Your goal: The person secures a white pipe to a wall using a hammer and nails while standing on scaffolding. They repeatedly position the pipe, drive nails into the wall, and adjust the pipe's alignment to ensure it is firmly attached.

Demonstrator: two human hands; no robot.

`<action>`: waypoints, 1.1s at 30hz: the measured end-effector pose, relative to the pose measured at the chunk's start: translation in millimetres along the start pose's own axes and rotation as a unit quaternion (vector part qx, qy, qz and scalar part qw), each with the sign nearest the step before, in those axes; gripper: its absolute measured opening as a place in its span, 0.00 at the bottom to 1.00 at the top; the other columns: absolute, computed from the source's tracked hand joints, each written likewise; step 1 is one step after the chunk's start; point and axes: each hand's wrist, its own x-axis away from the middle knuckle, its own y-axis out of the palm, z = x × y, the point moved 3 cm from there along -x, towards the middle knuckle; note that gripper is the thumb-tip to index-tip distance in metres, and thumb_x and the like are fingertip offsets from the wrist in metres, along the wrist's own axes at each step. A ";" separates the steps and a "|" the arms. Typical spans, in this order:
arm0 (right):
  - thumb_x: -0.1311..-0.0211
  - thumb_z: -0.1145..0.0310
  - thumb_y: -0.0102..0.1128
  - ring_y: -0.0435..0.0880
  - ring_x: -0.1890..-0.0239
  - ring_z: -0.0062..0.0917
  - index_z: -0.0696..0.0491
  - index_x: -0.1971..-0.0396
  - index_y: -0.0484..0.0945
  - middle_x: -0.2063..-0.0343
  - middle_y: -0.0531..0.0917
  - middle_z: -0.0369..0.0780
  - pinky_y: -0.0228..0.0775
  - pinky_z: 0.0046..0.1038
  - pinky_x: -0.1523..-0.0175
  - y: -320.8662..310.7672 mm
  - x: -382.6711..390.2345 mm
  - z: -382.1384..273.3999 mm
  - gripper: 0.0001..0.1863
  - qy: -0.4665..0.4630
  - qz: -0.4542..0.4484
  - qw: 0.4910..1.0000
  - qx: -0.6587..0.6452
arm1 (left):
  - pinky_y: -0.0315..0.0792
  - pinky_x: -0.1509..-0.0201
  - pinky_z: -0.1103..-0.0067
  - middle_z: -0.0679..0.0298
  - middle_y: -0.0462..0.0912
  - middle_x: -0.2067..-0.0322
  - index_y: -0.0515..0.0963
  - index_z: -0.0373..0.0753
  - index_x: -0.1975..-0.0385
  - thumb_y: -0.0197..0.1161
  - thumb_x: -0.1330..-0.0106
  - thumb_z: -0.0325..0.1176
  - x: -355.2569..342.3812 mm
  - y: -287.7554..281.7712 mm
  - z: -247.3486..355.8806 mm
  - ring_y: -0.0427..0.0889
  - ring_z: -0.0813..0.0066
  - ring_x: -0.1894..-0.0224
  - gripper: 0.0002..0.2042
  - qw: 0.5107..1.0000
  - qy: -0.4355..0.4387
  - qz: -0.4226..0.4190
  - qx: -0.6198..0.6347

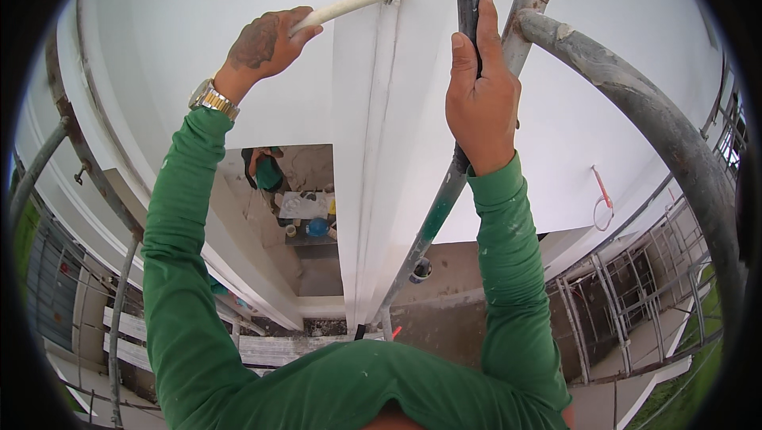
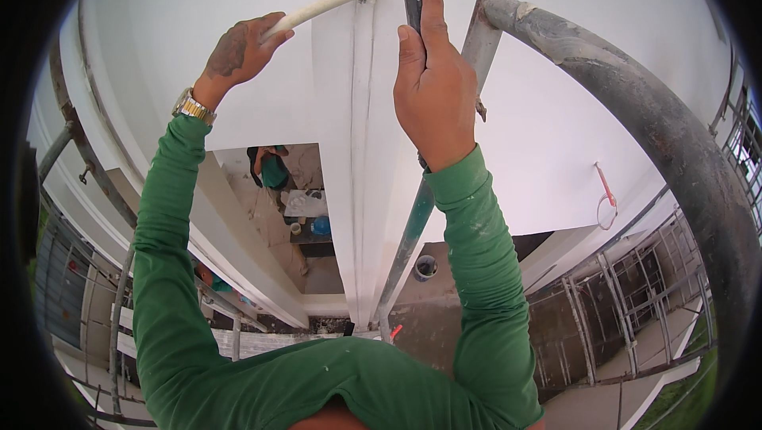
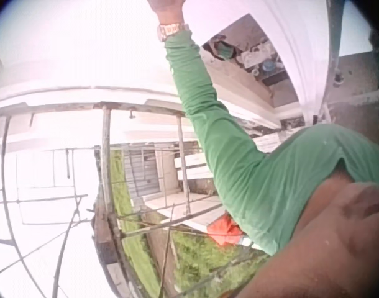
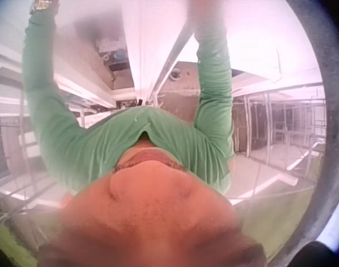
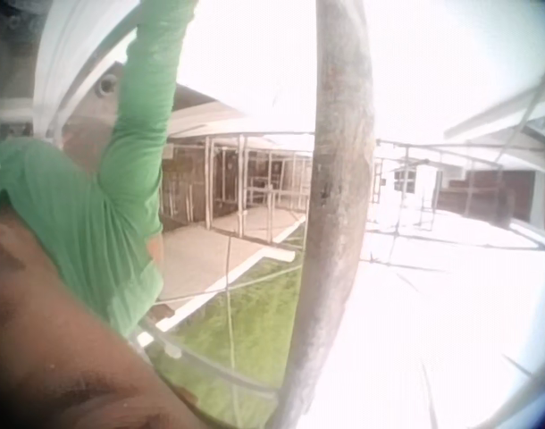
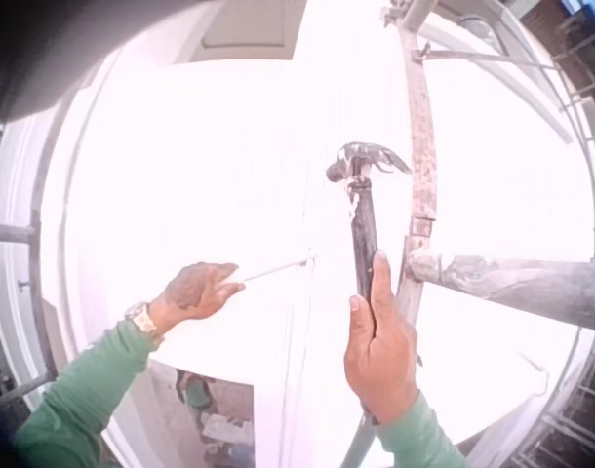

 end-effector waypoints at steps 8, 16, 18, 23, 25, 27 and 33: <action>0.20 0.60 0.50 0.85 0.75 0.36 0.56 0.26 0.62 0.78 0.83 0.47 0.74 0.35 0.70 20.3 22.2 23.3 0.29 0.088 -0.123 0.988 0.031 | 0.77 0.62 0.68 0.52 0.86 0.71 0.81 0.37 0.43 0.59 0.24 0.50 3.1 8.9 2.5 0.83 0.62 0.73 0.23 0.999 -0.013 -0.011 0.029; 0.20 0.63 0.50 0.82 0.79 0.34 0.56 0.25 0.61 0.77 0.83 0.44 0.74 0.32 0.70 18.9 14.1 9.3 0.29 -0.015 -0.028 0.998 0.055 | 0.77 0.65 0.67 0.55 0.84 0.74 0.82 0.41 0.45 0.58 0.24 0.52 -2.0 7.6 2.2 0.81 0.63 0.75 0.22 0.999 -0.019 -0.018 0.033; 0.20 0.61 0.50 0.79 0.82 0.32 0.56 0.26 0.63 0.81 0.80 0.43 0.72 0.32 0.72 26.3 21.8 22.7 0.28 0.035 -0.128 0.985 0.108 | 0.75 0.65 0.70 0.55 0.84 0.74 0.81 0.39 0.42 0.59 0.24 0.52 -0.3 6.2 4.5 0.79 0.66 0.76 0.23 0.999 -0.025 -0.036 0.024; 0.19 0.58 0.49 0.76 0.83 0.25 0.52 0.26 0.64 0.81 0.80 0.40 0.71 0.29 0.73 -2.4 5.3 7.6 0.28 0.042 -0.050 0.998 0.019 | 0.74 0.65 0.69 0.55 0.84 0.75 0.81 0.37 0.43 0.59 0.24 0.52 3.6 1.5 8.7 0.78 0.66 0.76 0.24 0.997 -0.044 -0.053 0.032; 0.19 0.56 0.48 0.73 0.82 0.18 0.46 0.24 0.62 0.76 0.82 0.38 0.72 0.25 0.71 1.6 6.1 12.8 0.28 -0.025 0.037 0.999 0.010 | 0.74 0.66 0.69 0.56 0.83 0.75 0.81 0.37 0.43 0.59 0.24 0.52 0.7 3.4 6.6 0.78 0.67 0.76 0.24 0.998 -0.032 -0.043 0.030; 0.19 0.55 0.47 0.74 0.82 0.19 0.43 0.24 0.62 0.76 0.82 0.39 0.74 0.28 0.71 11.3 11.3 23.8 0.28 -0.014 -0.001 1.000 0.026 | 0.73 0.67 0.69 0.57 0.82 0.76 0.82 0.38 0.44 0.58 0.24 0.52 -0.9 8.5 3.5 0.78 0.68 0.77 0.23 0.999 -0.018 -0.031 0.026; 0.21 0.58 0.51 0.80 0.82 0.41 0.52 0.28 0.66 0.83 0.79 0.46 0.74 0.39 0.69 -2.6 -0.3 11.8 0.27 0.094 -0.127 0.987 0.018 | 0.71 0.70 0.71 0.59 0.81 0.78 0.82 0.39 0.44 0.58 0.23 0.52 0.5 9.5 0.3 0.75 0.71 0.79 0.23 0.998 -0.031 -0.038 0.034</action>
